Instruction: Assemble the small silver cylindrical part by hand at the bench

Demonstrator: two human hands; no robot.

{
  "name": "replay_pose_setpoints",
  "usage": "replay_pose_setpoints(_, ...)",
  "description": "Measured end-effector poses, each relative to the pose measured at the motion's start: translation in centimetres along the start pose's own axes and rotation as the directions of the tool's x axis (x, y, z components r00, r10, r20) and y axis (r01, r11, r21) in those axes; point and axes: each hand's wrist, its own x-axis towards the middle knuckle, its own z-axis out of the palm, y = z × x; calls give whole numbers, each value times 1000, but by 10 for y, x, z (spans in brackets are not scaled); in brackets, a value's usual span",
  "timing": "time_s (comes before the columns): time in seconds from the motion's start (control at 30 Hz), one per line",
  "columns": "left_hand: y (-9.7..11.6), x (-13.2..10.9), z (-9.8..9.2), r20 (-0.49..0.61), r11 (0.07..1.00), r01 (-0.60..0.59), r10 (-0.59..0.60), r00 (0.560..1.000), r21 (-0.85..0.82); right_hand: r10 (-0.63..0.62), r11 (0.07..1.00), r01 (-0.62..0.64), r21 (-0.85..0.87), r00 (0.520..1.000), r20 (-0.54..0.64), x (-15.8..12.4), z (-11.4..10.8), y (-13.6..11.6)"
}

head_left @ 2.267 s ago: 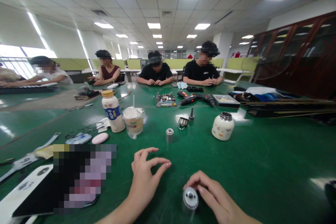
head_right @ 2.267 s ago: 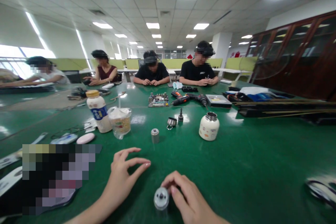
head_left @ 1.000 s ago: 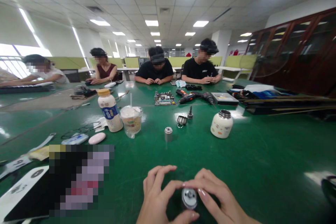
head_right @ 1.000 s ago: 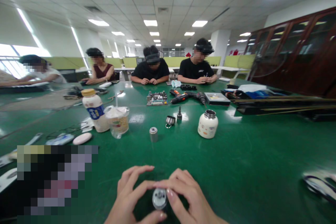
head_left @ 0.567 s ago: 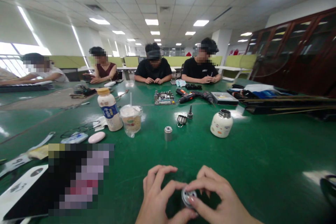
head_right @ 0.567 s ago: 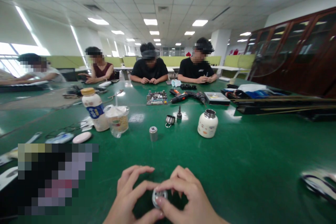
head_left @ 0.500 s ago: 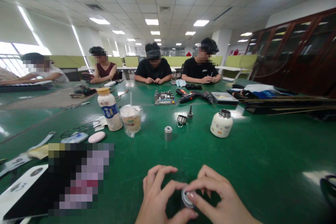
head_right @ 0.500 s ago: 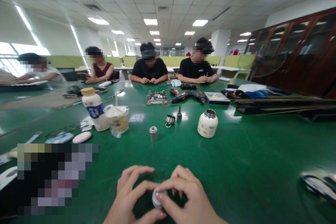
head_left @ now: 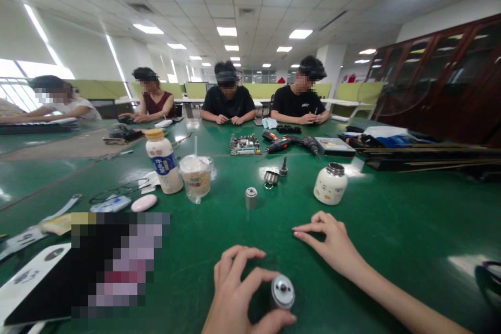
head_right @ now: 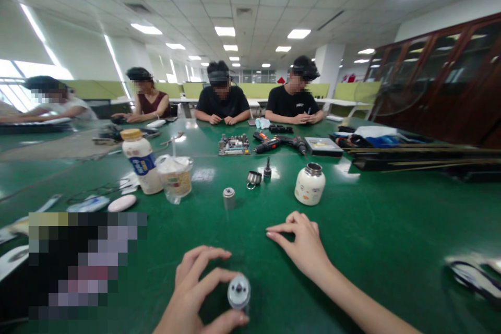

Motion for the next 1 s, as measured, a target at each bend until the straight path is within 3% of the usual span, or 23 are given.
replay_pose_setpoints(0.1, -2, 0, 0, 29, 1000, -26, 26, 999, -6, -34, 997, 34, 75, 999, -6, -8, -3, -20)
replay_pose_setpoints(0.17, -2, 0, 0, 24, 1000, -27, 27, 999, -5, -84, 974, 81, 212, 996, 6, -17, -6, -39)
replay_pose_setpoints(0.33, -4, -1, 0, 1, 999, -45, 45, 999, -9, -220, 934, 166, 317, 966, 140, -37, -8, -71)
replay_pose_setpoints(0.57, -3, -1, 1, -21, 1000, -27, 27, 999, -10, -177, 936, 88, 341, 955, 240, -42, -4, -73)
replay_pose_setpoints(0.77, -4, 0, -2, 17, 997, -27, 28, 999, -75, -73, 918, 26, 395, 992, 104, -48, 2, -67)
replay_pose_setpoints(1.0, 8, 6, -8, -49, 982, 4, -13, 999, -190, -67, 873, -16, 488, 986, 152, -50, 11, -64)
